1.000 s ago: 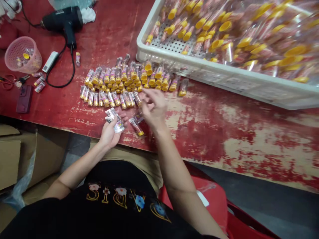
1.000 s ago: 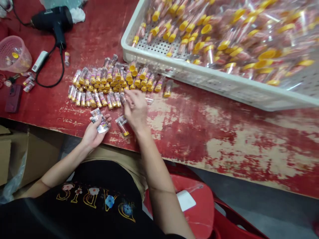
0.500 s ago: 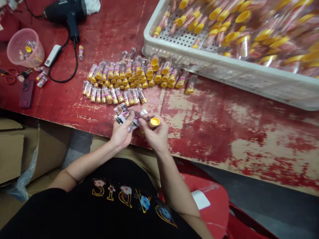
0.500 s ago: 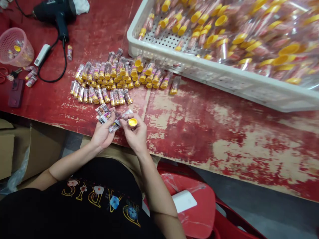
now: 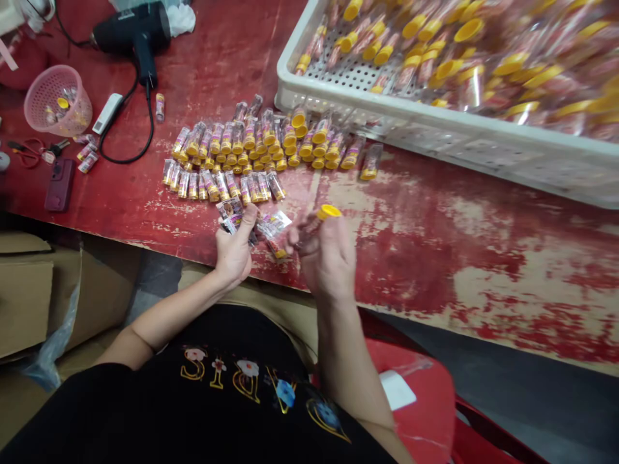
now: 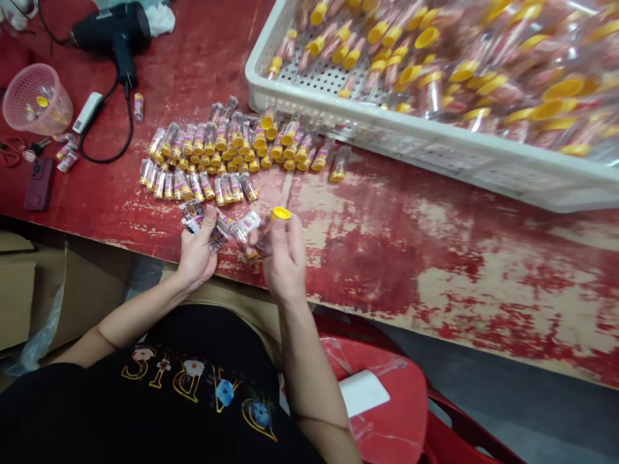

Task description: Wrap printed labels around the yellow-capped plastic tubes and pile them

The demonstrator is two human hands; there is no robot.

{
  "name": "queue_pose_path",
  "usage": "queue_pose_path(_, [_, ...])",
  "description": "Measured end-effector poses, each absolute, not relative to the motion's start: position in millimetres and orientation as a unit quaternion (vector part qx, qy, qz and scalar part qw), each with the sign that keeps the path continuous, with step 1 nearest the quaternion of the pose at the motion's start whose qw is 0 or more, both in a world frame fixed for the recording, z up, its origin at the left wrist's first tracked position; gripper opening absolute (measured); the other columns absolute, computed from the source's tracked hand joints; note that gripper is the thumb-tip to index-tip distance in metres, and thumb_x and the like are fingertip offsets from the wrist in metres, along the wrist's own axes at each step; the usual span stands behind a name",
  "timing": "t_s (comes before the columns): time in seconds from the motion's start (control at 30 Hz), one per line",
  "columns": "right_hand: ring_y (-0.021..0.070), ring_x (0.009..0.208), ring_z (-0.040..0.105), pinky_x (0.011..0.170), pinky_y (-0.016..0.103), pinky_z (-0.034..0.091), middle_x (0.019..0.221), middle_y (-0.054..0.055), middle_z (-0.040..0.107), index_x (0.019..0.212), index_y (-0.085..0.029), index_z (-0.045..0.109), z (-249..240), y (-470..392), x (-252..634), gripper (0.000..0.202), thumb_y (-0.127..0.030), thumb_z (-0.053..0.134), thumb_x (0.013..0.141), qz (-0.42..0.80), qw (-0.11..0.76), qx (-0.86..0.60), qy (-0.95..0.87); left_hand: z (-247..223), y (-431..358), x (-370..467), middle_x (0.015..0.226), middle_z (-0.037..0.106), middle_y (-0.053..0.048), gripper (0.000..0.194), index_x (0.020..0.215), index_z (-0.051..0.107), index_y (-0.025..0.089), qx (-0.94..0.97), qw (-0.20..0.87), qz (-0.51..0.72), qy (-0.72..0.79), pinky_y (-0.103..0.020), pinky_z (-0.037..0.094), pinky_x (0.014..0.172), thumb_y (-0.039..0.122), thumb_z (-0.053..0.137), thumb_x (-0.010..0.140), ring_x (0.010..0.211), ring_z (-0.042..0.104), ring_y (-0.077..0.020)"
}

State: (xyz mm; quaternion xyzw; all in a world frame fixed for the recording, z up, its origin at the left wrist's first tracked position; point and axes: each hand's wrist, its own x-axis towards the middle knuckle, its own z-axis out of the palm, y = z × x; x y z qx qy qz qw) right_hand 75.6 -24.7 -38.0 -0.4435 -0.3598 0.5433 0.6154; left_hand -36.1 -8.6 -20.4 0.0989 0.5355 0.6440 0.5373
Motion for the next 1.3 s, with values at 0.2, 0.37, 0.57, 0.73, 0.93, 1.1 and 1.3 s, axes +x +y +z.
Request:
queue_pose_path(0.2, [0.0113, 0.073, 0.053, 0.072, 0.028, 0.051, 0.09, 0.001, 0.056, 0.104, -0.026, 0.065, -23.3, -41.2, 84.3, 0.037, -0.059, 0.061, 0.087, 0.476, 0.661, -0.438, -0.381, -11.0, -11.5, -36.6, 0.077, 0.068, 0.002, 0.045, 0.081, 0.065, 0.015, 0.083, 0.568, 0.634, 0.518, -0.027, 0.051, 0.076, 0.039, 0.092, 0.054, 0.071, 0.063, -0.0106])
queue_pose_path(0.37, [0.014, 0.08, 0.062, 0.071, 0.03, 0.056, 0.099, 0.003, 0.06, 0.114, -0.029, 0.062, -24.3, -47.4, 72.6, 0.027, -0.044, 0.062, 0.091, 0.398, 0.683, -0.453, -0.413, -9.8, -14.3, -36.0, 0.063, 0.061, 0.005, 0.049, 0.075, 0.06, 0.016, 0.097, 0.603, 0.589, 0.529, -0.025, 0.053, 0.063, 0.048, 0.091, 0.055, 0.052, 0.054, -0.0067])
queue_pose_path(0.57, [0.0184, 0.09, 0.069, 0.072, 0.036, 0.062, 0.11, 0.004, 0.067, 0.122, -0.034, 0.061, -33.3, -60.9, 73.9, 0.035, -0.022, 0.065, 0.089, 0.264, 0.702, -0.479, -0.457, -3.1, -15.8, -37.0, 0.072, 0.065, 0.002, 0.052, 0.084, 0.061, 0.017, 0.112, 0.644, 0.551, 0.519, -0.026, 0.056, 0.063, 0.053, 0.088, 0.056, 0.06, 0.062, -0.0099])
queue_pose_path(0.73, [0.0264, 0.112, 0.069, 0.086, 0.048, 0.063, 0.122, 0.008, 0.07, 0.122, -0.03, 0.065, -39.1, -72.4, 85.2, 0.034, -0.019, 0.063, 0.089, 0.237, 0.65, -0.472, -0.547, 2.0, -19.5, -39.9, 0.08, 0.068, 0.001, 0.054, 0.087, 0.062, 0.017, 0.15, 0.656, 0.534, 0.512, -0.026, 0.057, 0.063, 0.042, 0.093, 0.05, 0.068, 0.065, -0.0123])
queue_pose_path(0.93, [0.0223, 0.101, 0.071, 0.081, 0.039, 0.062, 0.115, 0.007, 0.072, 0.124, -0.032, 0.068, -26.4, -74.4, 103.6, 0.047, -0.008, 0.064, 0.084, 0.298, 0.592, -0.436, -0.608, -0.2, -19.7, -46.9, 0.083, 0.071, -0.002, 0.047, 0.088, 0.066, 0.017, 0.173, 0.679, 0.507, 0.502, -0.029, 0.057, 0.063, 0.039, 0.091, 0.056, 0.068, 0.066, -0.0139])
queue_pose_path(1.1, [0.0202, 0.091, 0.069, 0.075, 0.037, 0.06, 0.104, 0.007, 0.072, 0.13, -0.032, 0.065, -23.4, -72.3, 106.4, 0.052, -0.01, 0.066, 0.083, 0.304, 0.577, -0.438, -0.619, 2.2, -21.3, -51.1, 0.078, 0.07, 0.0, 0.05, 0.091, 0.065, 0.017, 0.183, 0.698, 0.484, 0.495, -0.024, 0.054, 0.054, 0.039, 0.092, 0.055, 0.061, 0.064, -0.0119])
queue_pose_path(1.3, [0.027, 0.121, 0.063, 0.099, 0.053, 0.056, 0.131, 0.009, 0.064, 0.138, -0.033, 0.058, -28.1, -65.3, 92.6, 0.051, -0.017, 0.059, 0.089, 0.247, 0.567, -0.471, -0.629, 8.2, -29.1, -43.7, 0.077, 0.072, -0.003, 0.053, 0.09, 0.067, 0.016, 0.192, 0.715, 0.464, 0.486, -0.023, 0.053, 0.049, 0.043, 0.093, 0.053, 0.055, 0.064, -0.0125])
